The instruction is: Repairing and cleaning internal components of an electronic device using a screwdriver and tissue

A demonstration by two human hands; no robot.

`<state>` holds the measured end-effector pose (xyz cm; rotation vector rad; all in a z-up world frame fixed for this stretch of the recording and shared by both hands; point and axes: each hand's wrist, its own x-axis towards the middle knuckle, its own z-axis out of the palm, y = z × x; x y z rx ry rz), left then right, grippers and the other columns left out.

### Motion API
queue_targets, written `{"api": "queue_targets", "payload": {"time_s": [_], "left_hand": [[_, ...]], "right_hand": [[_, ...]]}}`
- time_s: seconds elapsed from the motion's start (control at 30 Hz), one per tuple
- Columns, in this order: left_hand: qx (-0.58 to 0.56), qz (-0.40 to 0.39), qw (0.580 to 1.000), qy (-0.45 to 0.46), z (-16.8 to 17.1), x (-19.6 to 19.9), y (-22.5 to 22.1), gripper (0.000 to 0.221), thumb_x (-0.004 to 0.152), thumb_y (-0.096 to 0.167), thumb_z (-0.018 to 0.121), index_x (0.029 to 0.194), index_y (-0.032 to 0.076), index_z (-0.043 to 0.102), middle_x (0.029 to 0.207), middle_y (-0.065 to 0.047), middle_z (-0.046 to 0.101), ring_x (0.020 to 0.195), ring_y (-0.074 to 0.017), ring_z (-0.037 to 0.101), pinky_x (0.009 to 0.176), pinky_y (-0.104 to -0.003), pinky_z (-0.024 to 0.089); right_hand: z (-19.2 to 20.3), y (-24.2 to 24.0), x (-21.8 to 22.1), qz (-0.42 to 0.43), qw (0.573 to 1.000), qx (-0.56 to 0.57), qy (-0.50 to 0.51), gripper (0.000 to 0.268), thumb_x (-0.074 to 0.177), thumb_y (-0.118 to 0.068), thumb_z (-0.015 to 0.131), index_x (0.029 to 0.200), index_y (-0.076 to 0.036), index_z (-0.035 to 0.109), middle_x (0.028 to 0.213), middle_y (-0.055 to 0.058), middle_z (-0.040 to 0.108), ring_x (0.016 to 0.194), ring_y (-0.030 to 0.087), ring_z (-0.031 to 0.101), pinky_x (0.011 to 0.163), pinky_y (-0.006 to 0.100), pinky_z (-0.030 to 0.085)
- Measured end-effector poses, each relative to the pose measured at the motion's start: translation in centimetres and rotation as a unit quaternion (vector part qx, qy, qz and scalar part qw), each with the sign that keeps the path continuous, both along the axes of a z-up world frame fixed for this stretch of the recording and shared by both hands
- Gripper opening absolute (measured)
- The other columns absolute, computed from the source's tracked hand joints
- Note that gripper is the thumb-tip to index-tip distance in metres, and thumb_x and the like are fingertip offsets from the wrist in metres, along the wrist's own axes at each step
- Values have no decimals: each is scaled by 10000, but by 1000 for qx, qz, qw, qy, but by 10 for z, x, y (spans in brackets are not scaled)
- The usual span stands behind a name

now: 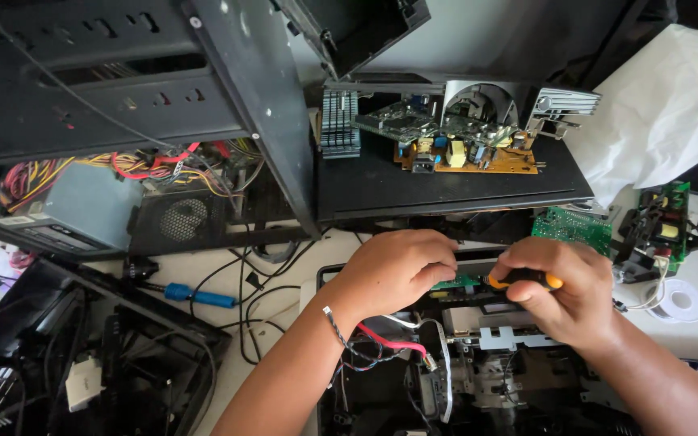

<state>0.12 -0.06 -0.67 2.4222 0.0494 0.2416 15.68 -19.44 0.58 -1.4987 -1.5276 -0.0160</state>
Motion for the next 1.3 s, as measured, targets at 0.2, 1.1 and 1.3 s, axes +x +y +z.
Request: {"api": "queue_targets", "payload": {"time_s": [0.2,1.1,1.3], "left_hand": [[2,-9,999,-38,-6,0,1,149,984,239,588,951,185,722,1202,11,740,1073,-259,712,764,-431,535],[-3,-10,1000,2,-6,0,7,172,987,267,575,975,233,742,1220,62,722,1077,-242,696,723,-436,534],[1,-13,1000,-16,-9,1,6,168,990,280,569,983,218,725,1206,49,721,1070,-258,690,769,-439,531]], "right_hand": [[7,4,-1,49,999,13,2,283,926,-315,613,938,-35,658,827,59,737,700,218,750,662,309,605],[-4,1,1,-7,1000,-11,-6,364,920,-404,573,995,-54,643,838,39,758,738,185,771,688,276,596],[-10,-3,4,-27,999,2,-26,343,927,-398,583,989,-69,657,782,13,749,741,186,756,721,294,592]]}}
